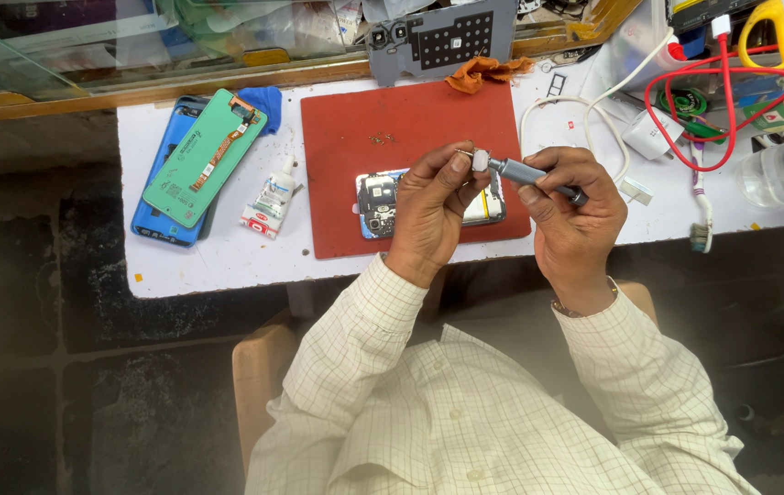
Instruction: The person repairs a disassembled smartphone on a workbench. They use a screwdriver to unscrew and adjust internal components, lift the battery and board area by hand, wipe the phone with a cloth, and continue working on the internals with the screwdriver.
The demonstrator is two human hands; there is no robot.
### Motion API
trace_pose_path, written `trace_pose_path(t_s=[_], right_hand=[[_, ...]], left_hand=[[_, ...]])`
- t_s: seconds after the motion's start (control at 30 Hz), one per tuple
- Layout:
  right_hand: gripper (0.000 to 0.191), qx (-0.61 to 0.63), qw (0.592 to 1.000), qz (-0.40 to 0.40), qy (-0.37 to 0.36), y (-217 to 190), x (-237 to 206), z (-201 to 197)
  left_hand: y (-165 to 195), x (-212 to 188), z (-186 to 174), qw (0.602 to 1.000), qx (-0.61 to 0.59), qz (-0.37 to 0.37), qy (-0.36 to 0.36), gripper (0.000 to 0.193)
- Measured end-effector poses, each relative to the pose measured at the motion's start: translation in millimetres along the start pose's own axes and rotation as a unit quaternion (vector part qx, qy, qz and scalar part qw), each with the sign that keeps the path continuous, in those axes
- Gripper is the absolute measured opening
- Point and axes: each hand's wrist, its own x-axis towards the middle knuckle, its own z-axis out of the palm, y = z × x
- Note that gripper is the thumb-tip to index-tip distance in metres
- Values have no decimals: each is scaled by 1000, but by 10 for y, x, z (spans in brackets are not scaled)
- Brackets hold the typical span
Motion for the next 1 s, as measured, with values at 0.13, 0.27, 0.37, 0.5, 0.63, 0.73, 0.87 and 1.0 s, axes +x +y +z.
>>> trace_pose_path(t_s=[0.13, 0.27, 0.37, 0.5, 0.63, 0.73, 0.87, 1.0], right_hand=[[23, 36, 999, 16, 10, 23, 1, 13], [23, 55, 998, 25, 20, 13, 23, -11], [29, -29, 999, 37, 22, -110, 112, -87], [28, -211, 974, 31, -79, -391, 386, -233], [25, -430, 880, -10, -200, -566, 674, -256], [23, -449, 861, 20, -240, -587, 775, -169], [23, -443, 857, 45, -259, -576, 852, -84], [23, -452, 848, 43, -274, -567, 892, -67]], left_hand=[[15, 5, 44, 1000, -2, -7, 9, 22], [67, -43, 117, 999, 29, -10, 18, 26], [127, -144, 140, 989, 130, 30, 56, 25], [258, -371, 56, 950, 276, 118, 90, 21], [423, -568, -123, 928, 310, 178, 108, 16], [536, -644, -252, 904, 353, 204, 125, 15], [602, -668, -349, 902, 352, 208, 139, 16], [599, -672, -381, 900, 354, 217, 134, 16]])
